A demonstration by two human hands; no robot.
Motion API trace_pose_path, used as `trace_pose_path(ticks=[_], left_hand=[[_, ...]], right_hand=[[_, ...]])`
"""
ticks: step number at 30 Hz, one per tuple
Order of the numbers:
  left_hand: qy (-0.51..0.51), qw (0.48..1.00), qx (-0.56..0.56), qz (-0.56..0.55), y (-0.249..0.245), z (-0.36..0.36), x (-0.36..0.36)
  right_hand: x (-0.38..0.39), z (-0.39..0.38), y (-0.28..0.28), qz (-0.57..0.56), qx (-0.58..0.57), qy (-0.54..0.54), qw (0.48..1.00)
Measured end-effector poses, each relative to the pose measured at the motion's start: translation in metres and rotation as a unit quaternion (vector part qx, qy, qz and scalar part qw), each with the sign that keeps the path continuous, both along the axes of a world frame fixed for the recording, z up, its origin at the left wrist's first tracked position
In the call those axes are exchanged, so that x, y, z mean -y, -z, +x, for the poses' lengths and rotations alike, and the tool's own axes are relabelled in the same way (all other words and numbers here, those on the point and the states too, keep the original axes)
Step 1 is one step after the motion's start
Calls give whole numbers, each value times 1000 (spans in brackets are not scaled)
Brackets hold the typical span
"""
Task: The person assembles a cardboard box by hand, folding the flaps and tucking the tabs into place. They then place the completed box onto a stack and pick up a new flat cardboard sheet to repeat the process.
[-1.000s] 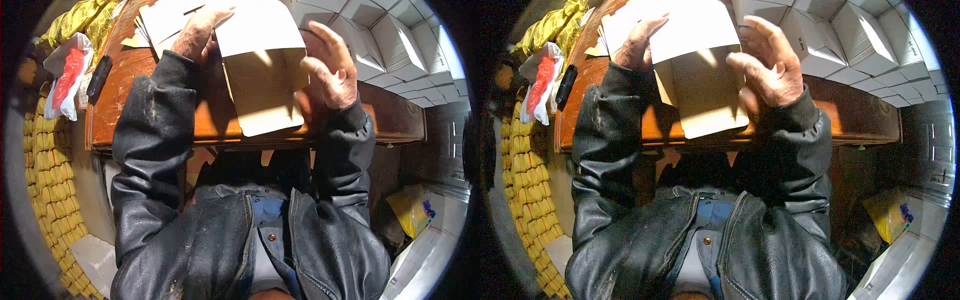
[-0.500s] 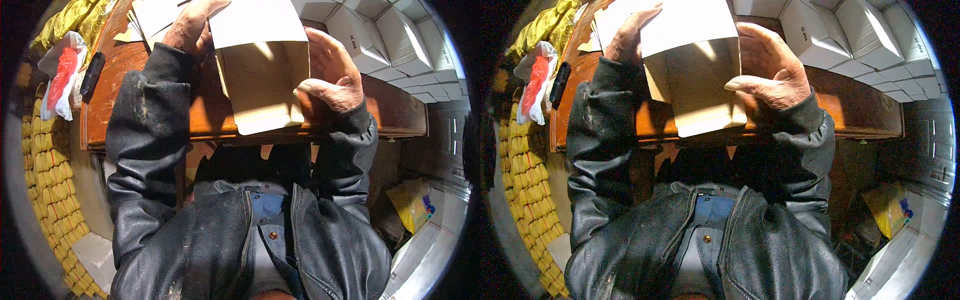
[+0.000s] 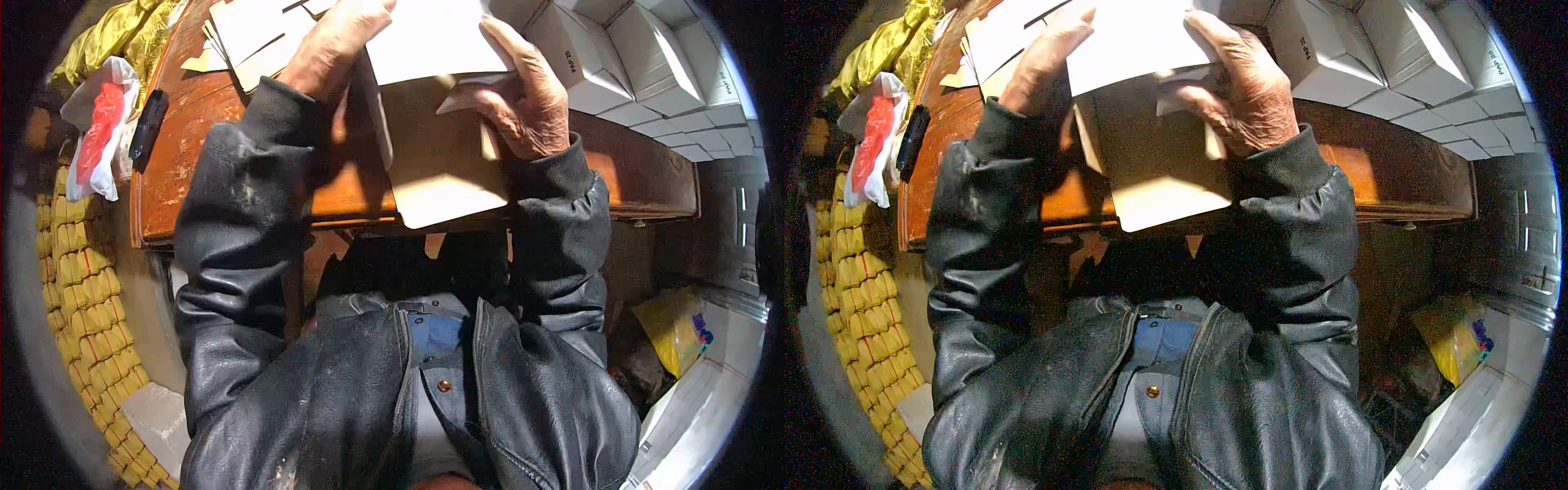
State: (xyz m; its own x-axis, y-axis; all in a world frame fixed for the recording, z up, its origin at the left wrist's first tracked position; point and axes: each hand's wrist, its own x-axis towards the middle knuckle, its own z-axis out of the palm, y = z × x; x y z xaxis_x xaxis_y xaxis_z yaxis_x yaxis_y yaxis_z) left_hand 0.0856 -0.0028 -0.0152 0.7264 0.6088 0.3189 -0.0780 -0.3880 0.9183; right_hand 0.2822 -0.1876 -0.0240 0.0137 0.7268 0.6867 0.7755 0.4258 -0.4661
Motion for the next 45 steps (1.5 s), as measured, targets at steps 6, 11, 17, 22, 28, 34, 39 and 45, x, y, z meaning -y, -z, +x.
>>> trace_pose_path(ticks=[6, 11, 17, 22, 28, 34, 39, 45], left_hand=[[-114, 933, -60, 335, -5, -30, 14], [-16, 960, 6, 278, -21, -46, 39], [62, 933, -29, 353, -19, -46, 41], [63, 938, -68, 333, -16, -48, 41], [68, 970, -84, 217, -15, -55, 40], [45, 975, -109, 189, -4, -57, 34], [43, 942, -77, 325, -11, -51, 37], [23, 961, -22, 276, -6, -46, 32]], right_hand=[[3, -1, 1, 5, -18, 15, 1000], [7, -4, -2, 12, -13, 31, 999], [6, -4, -2, 49, 28, 72, 996], [6, -3, -4, 51, 51, 71, 995], [5, -4, -1, 39, 25, 56, 997], [7, -5, -7, 37, 38, 37, 998], [3, -4, -8, 63, 26, 3, 998], [7, -9, -14, 68, 19, 5, 997]])
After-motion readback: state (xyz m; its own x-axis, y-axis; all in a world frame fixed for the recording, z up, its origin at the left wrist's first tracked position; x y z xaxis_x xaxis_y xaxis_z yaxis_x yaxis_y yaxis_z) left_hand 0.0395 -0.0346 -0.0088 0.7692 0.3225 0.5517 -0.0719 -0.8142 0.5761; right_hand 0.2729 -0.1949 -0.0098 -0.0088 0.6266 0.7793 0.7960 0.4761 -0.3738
